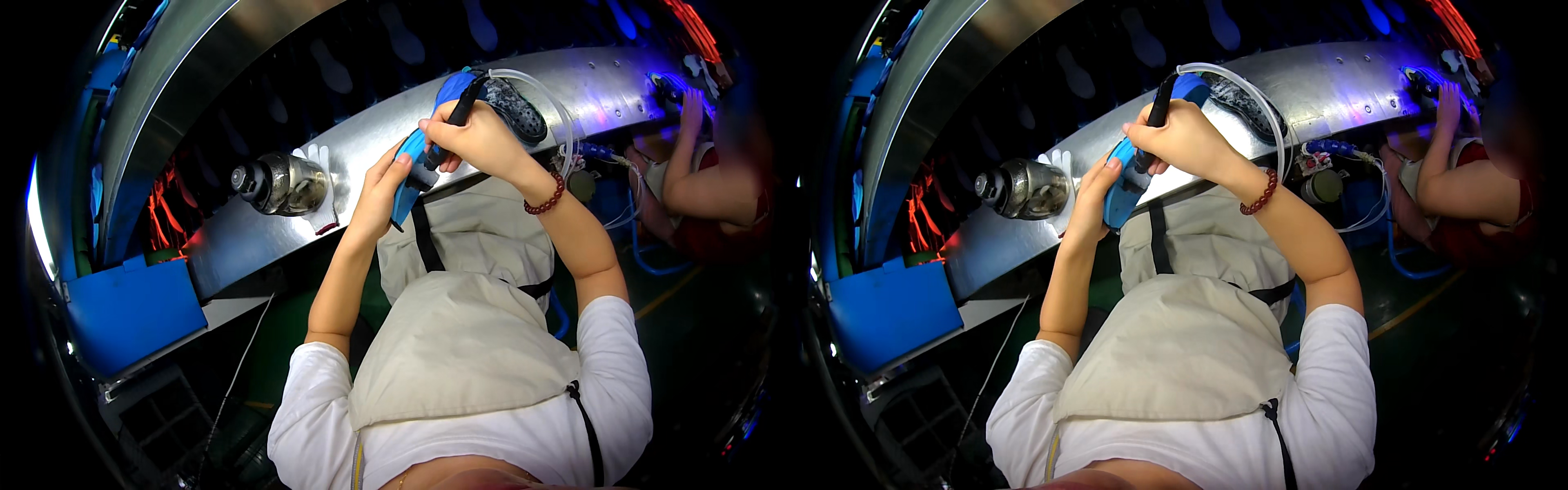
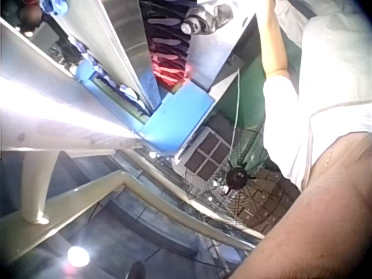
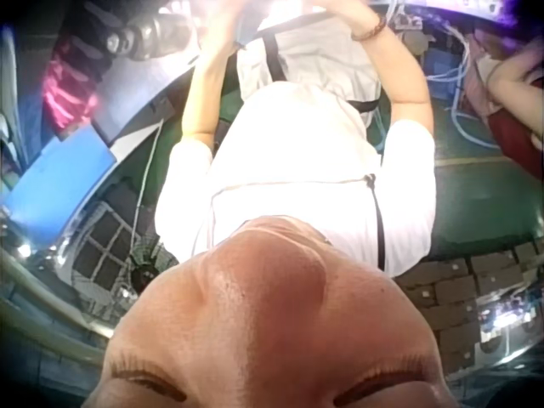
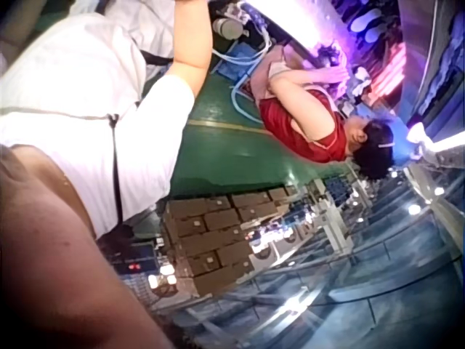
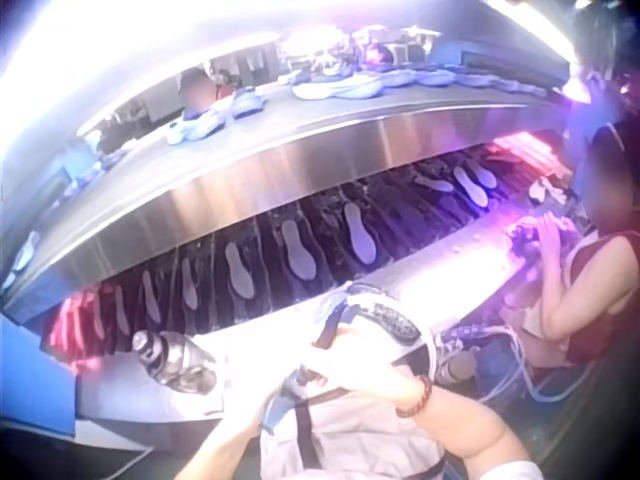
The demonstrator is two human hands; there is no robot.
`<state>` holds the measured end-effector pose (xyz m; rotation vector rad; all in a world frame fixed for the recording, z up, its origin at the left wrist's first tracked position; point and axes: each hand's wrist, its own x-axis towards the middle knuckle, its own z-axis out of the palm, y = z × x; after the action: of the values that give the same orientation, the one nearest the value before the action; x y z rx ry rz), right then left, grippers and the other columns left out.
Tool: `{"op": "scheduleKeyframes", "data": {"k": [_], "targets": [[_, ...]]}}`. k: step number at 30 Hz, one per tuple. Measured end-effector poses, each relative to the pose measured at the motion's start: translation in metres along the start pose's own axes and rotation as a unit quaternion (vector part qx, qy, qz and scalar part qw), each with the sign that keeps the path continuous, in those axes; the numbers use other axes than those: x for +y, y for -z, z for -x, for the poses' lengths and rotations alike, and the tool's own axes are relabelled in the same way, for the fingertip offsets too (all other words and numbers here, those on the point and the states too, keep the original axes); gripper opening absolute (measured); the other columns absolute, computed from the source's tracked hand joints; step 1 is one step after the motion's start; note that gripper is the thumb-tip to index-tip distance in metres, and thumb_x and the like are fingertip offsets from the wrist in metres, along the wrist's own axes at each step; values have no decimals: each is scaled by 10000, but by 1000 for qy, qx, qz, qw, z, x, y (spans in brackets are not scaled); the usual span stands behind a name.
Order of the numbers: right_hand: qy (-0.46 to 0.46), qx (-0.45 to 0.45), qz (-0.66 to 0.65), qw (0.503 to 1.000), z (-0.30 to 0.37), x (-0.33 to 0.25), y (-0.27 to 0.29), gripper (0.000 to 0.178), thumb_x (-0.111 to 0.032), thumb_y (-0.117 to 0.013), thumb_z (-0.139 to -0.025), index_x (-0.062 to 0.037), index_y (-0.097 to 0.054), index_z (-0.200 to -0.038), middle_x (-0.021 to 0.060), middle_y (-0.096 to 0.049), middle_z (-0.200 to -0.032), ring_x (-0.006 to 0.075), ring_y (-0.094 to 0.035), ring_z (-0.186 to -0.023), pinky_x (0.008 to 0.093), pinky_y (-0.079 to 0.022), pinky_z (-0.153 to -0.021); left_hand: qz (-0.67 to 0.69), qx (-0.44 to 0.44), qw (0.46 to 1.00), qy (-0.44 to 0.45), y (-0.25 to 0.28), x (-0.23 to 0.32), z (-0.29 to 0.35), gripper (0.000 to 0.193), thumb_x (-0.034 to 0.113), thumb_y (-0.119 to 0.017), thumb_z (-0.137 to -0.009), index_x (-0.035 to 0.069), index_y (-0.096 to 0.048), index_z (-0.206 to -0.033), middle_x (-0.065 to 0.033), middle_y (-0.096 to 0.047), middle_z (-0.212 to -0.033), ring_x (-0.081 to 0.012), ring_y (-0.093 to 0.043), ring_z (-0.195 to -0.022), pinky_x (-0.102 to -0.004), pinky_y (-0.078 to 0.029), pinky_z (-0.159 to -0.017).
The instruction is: The person applies a liquid substance to blue shoe insoles using a brush and then places them onto a moving conveyor belt.
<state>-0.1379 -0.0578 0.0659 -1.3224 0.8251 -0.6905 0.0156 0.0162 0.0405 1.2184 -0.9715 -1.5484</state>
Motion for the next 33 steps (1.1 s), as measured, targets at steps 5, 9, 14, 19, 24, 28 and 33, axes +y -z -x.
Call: {"op": "scheduleKeyframes", "data": {"k": [5,9,14,19,24,28,33], "targets": [[-12,10,17,1000,-7,3,2,279,-202,-541,-804,36,-554,-660,77,-533,-551,113,-552,-435,197,-452,-402,34,-8,999,10,2,-6,-2,440,266,-414,-877,-18,-429,-1213,-72,-532,-985,-109,-489,-816,-226,-391,-702],[-5,39,6,999,-14,11,6,279,-211,-548,-803,27,-551,-657,74,-542,-545,112,-554,-436,193,-453,-408,24,33,999,5,1,-9,-4,450,273,-421,-870,-17,-428,-1214,-68,-530,-971,-113,-492,-806,-223,-391,-697],[26,154,1,988,-28,25,34,287,-236,-563,-811,24,-567,-689,80,-573,-605,115,-572,-476,186,-475,-455,27,70,997,-3,5,-10,2,465,291,-429,-861,-12,-417,-1214,-81,-536,-989,-130,-522,-829,-238,-419,-711],[171,189,8,967,-27,52,21,218,-164,-629,-778,10,-610,-908,34,-603,-769,85,-566,-709,208,-468,-619,208,65,975,49,6,-20,-2,467,336,-409,-871,10,-393,-1206,-108,-534,-1065,-182,-551,-913,-309,-460,-779],[271,155,311,897,3,56,-18,318,-162,-643,-755,54,-584,-981,200,-608,-949,257,-608,-860,289,-466,-752,268,70,960,46,-6,-17,-3,459,325,-391,-880,9,-380,-1213,-110,-526,-1096,-208,-534,-982,-344,-417,-871],[229,38,236,944,19,44,-9,297,-144,-635,-756,38,-594,-987,207,-605,-956,276,-598,-906,308,-456,-792,284,45,957,25,17,-26,-5,481,331,-396,-871,0,-372,-1220,-129,-514,-1128,-225,-527,-1003,-352,-411,-885],[123,-142,0,982,27,29,32,351,-254,-423,-898,44,-593,-970,144,-615,-953,188,-586,-866,277,-449,-789,307,-15,952,1,53,-33,15,542,354,-372,-864,-17,-328,-1257,-167,-502,-1143,-258,-539,-997,-385,-453,-840]]}}
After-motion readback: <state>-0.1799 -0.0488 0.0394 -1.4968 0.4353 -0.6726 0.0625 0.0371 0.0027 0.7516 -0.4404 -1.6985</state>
